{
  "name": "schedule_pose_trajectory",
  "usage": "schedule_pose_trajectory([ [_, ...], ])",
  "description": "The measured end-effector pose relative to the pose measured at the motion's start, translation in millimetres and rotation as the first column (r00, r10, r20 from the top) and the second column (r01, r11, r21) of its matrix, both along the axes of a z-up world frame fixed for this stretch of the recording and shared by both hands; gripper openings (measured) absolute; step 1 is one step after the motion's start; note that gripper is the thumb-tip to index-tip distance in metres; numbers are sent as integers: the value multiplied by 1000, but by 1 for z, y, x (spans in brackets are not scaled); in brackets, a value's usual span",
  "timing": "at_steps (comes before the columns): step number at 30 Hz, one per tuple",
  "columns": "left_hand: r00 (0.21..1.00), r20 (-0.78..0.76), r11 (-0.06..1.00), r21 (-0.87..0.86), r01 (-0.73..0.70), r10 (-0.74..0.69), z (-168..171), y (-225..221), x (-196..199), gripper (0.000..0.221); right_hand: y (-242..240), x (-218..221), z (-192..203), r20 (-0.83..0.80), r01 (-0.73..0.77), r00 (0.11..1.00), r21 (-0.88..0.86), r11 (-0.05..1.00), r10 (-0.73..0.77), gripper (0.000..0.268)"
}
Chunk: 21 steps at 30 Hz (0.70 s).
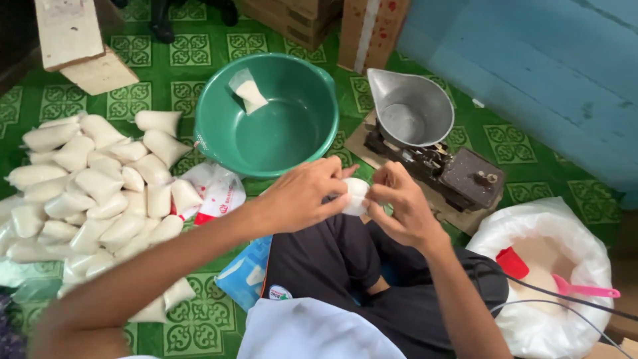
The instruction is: Manually twisting and tying small plastic bags filled with white powder to seal them.
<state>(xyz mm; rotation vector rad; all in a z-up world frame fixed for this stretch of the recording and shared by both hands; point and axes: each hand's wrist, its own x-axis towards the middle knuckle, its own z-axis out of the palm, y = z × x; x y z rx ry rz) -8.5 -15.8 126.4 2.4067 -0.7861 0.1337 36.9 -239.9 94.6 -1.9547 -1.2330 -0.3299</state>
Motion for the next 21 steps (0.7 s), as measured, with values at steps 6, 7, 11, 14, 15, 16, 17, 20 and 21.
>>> schedule_pose_trajectory([
  [6, 924, -357, 689, -635, -349, 138, -122, -9, -4, 29, 32, -3, -104, -601, 107, 781, 398, 911, 171, 27],
  [7, 895, -430, 550, -722, -420, 119, -140, -10, -8, 34, 41, -9, -117, -688, 175, 686, 471, 864, 236, 29],
  [11, 840, -529, 281, -794, -540, 120, -177, -22, -19, 34, 72, -21, -134, -792, 415, 479, 584, 698, 378, 31],
  [14, 813, -566, 136, -803, -581, 135, -181, -23, -22, 34, 85, -23, -148, -793, 525, 357, 608, 596, 494, 30],
  [15, 819, -561, 101, -814, -573, 122, -182, -22, -21, 34, 86, -21, -160, -809, 552, 326, 583, 597, 489, 24],
  [16, 824, -556, 66, -823, -564, 109, -183, -21, -20, 35, 87, -19, -171, -824, 577, 294, 557, 597, 484, 21],
  [17, 822, -560, 71, -821, -567, 102, -182, -18, -20, 35, 86, -16, -183, -826, 585, 295, 554, 592, 481, 21],
  [20, 812, -583, 29, -812, -583, -4, -185, -11, -18, 39, 84, -8, -207, -843, 611, 252, 520, 597, 476, 27],
  [21, 810, -587, 29, -810, -586, -24, -190, -8, -17, 40, 84, -7, -207, -848, 576, 273, 522, 629, 453, 27],
])
